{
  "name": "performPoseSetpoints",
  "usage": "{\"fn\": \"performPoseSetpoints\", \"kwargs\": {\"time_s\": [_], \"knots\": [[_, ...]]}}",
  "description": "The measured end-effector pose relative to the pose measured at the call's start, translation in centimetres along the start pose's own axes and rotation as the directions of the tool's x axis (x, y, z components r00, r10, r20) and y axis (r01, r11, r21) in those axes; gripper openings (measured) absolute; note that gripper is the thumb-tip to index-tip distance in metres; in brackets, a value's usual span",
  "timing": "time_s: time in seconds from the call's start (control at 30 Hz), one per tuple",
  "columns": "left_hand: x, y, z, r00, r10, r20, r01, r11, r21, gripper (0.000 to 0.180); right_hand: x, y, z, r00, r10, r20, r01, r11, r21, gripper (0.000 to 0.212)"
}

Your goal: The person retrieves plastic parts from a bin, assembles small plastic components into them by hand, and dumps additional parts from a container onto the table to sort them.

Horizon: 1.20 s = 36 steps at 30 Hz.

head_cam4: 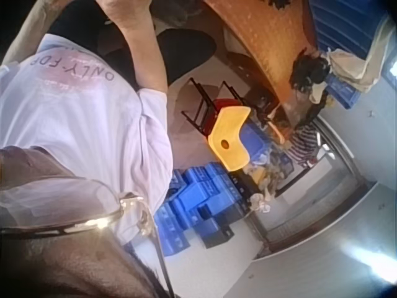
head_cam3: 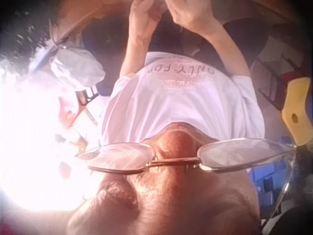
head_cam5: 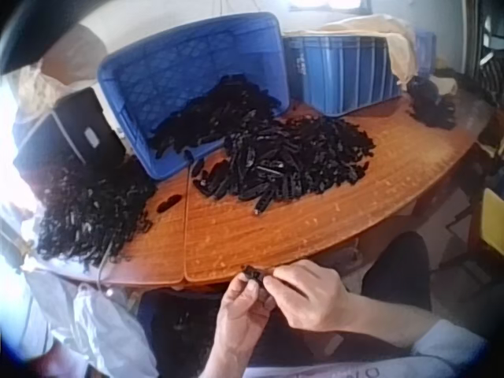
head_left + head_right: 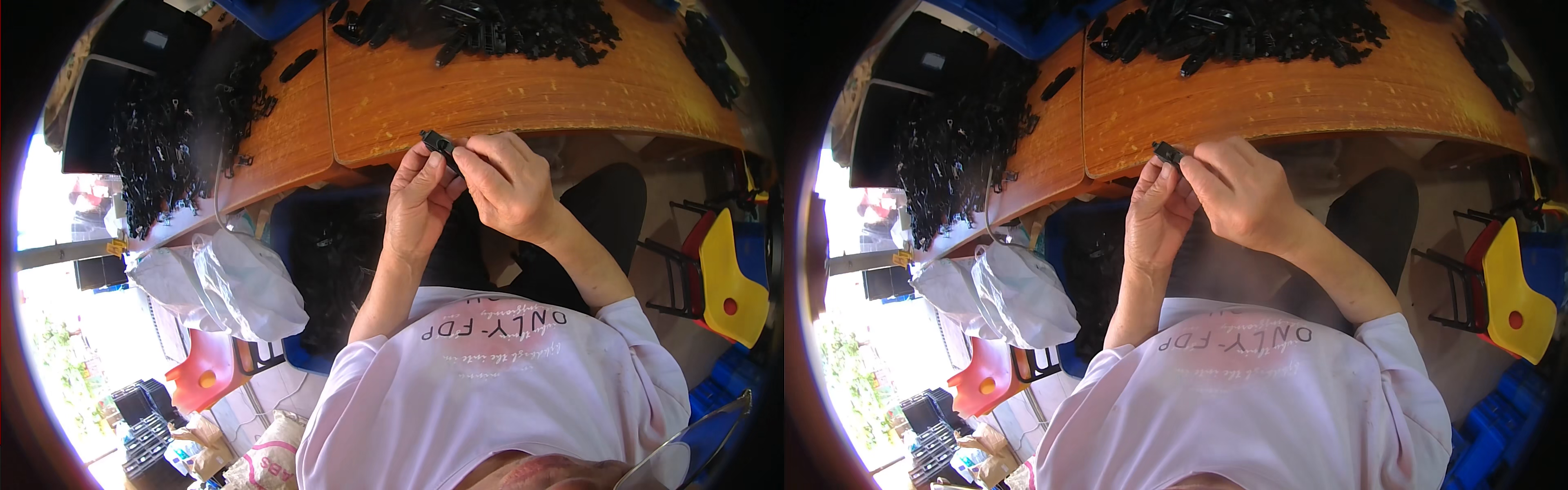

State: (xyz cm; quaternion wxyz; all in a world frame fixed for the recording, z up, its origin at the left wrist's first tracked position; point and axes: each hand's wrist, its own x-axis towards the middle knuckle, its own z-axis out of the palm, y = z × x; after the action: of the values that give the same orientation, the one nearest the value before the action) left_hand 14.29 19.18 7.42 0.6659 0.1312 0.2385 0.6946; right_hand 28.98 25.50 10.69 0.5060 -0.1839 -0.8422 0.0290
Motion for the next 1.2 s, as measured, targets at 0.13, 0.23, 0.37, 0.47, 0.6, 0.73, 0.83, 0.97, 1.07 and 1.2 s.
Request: {"fn": "performPoseSetpoints", "kwargs": {"time_s": [0.13,0.23,0.37,0.47,0.6,0.73,0.83,0.97,1.07,1.2], "knots": [[-0.1,0.2,0.2,1.0,0.006,-0.005,-0.006,1.0,0.007,0.016,-0.3,0.4,0.1,1.0,-0.002,0.008,0.002,0.998,0.055,0.027],[-0.1,0.2,0.3,0.998,0.053,0.031,-0.054,0.998,0.045,0.017,-0.1,0.4,-0.1,0.999,-0.002,0.052,0.0,0.999,0.042,0.024],[-0.5,0.9,1.9,0.992,0.119,-0.035,-0.11,0.973,0.201,0.02,0.0,0.9,0.0,0.996,-0.034,0.086,0.032,0.999,0.025,0.025],[0.0,1.3,2.6,0.981,0.172,-0.092,-0.132,0.933,0.335,0.02,-0.1,0.2,0.6,0.985,-0.124,0.12,0.135,0.986,-0.095,0.021],[1.5,2.2,3.1,0.973,0.191,-0.127,-0.124,0.903,0.412,0.02,-0.3,0.1,1.2,0.994,-0.065,0.093,0.078,0.986,-0.145,0.029],[5.5,4.0,4.3,0.961,0.278,-0.005,-0.225,0.788,0.572,0.02,1.4,3.8,-1.0,0.994,0.098,0.049,-0.096,0.995,-0.036,0.042],[10.3,4.9,5.0,0.838,0.533,0.115,-0.357,0.376,0.855,0.024,1.2,10.2,-3.8,0.949,0.302,-0.089,-0.306,0.815,-0.492,0.035],[16.2,4.0,6.6,0.773,0.498,0.394,-0.361,-0.166,0.918,0.041,-1.4,17.1,-7.3,0.858,0.457,-0.237,-0.461,0.477,-0.748,0.029],[18.3,3.6,4.9,0.813,0.316,0.489,-0.27,-0.54,0.797,0.047,-2.5,18.2,-7.0,0.867,0.48,-0.138,-0.431,0.581,-0.69,0.016],[16.6,3.2,3.6,0.784,0.316,0.535,-0.305,-0.554,0.774,0.034,-2.5,17.3,-6.5,0.872,0.487,-0.054,-0.402,0.648,-0.647,0.008]]}}
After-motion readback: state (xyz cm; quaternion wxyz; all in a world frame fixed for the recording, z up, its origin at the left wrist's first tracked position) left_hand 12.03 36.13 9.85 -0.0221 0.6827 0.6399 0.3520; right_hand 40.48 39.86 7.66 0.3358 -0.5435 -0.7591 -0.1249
